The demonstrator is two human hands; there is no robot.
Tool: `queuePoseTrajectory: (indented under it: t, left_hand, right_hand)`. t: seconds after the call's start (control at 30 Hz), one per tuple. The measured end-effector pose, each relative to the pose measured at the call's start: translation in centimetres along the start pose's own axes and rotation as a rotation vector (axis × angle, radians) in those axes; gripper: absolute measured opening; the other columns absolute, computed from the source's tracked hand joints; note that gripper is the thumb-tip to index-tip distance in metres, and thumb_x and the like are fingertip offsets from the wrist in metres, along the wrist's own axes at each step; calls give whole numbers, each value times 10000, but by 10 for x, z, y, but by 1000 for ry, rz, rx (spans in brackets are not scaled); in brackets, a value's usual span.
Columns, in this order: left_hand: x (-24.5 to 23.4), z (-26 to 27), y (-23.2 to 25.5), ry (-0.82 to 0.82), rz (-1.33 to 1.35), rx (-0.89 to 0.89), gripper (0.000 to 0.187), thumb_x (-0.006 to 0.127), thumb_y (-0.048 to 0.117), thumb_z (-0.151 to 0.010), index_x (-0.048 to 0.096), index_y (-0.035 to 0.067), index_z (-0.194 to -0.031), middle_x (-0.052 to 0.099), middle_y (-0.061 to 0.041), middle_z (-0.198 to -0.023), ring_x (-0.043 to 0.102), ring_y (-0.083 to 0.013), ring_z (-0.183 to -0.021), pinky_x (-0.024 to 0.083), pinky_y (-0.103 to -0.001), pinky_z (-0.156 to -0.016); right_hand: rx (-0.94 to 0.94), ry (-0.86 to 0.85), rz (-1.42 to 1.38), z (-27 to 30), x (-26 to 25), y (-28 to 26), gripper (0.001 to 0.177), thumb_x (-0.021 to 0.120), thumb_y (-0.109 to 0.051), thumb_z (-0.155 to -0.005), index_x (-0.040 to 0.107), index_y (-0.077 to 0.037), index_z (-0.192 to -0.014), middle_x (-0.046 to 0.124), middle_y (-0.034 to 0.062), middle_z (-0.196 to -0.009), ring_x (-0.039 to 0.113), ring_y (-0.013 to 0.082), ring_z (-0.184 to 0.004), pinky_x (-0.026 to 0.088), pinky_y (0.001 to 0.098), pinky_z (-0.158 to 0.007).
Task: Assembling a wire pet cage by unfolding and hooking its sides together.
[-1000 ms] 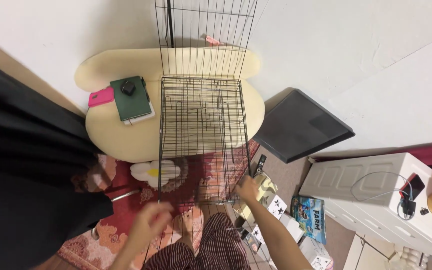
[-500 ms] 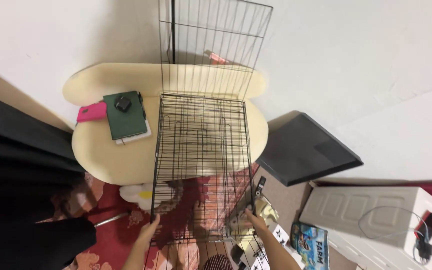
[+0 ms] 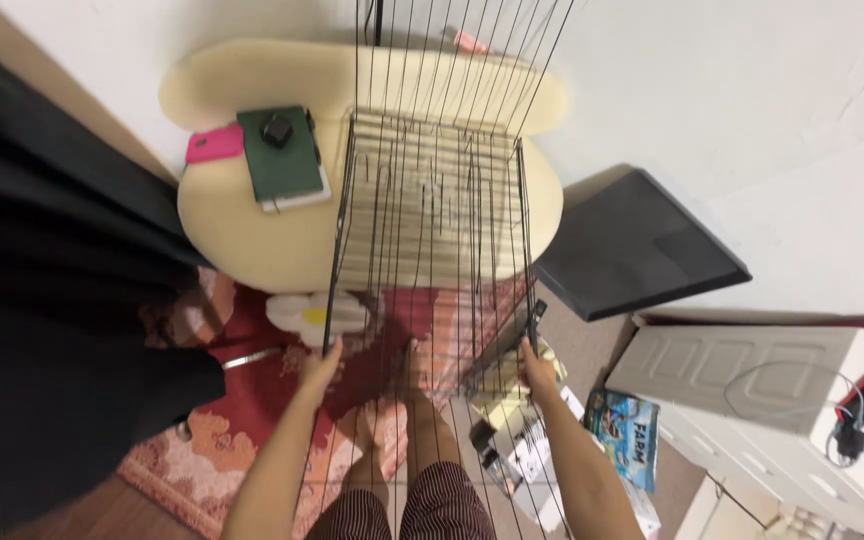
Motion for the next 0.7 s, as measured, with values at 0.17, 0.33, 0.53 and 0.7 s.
queuePoseTrajectory:
  t: [0.17,0.33,0.53,0.7]
  left_hand:
    - [-9,4,20,-17,18,37,687,685,676,-846,750,47,-1113,737,-71,-884,681,-199,-638,526,-349,-532]
    - [-13,5,53,-60,179,138,664,711,616,-836,708,15,-1116,736,-72,-972,709,-149,-767,600,-363,-614]
    - [-19,8,72,-53,149,263,607,765,538,-891,722,-37,-1079,733,-113,-983,698,-188,-794,559,-336,-658]
    - [-23,25,101,-149,228,213,575,726,500,-927,718,-56,-1074,741,-121,-990,736,-235,-719,587,-359,-638]
  right_hand:
    - [-57,-28,43,0,-8,-22,718,685,-665,-861,703,41,-990,660,173,-680,626,227,-498,500,341,-461]
    - [-31,-80,81,6,-20,-54,721,659,-647,-874,684,49,-1062,708,179,-761,668,260,-562,526,371,-489]
    - [-133,-196,149,10,-35,-93,694,647,-597,-944,702,94,-956,716,159,-775,691,244,-624,577,366,-574]
    - [-215,-225,205,30,-40,-131,639,650,-541,-969,704,88,-872,686,149,-750,659,228,-608,552,369,-582]
Point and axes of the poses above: each hand's wrist, its own z-axis away from the middle knuckle, its own x-axis out of the palm, y = z × x, the point moved 9 cm from there along -z, towards the middle knuckle
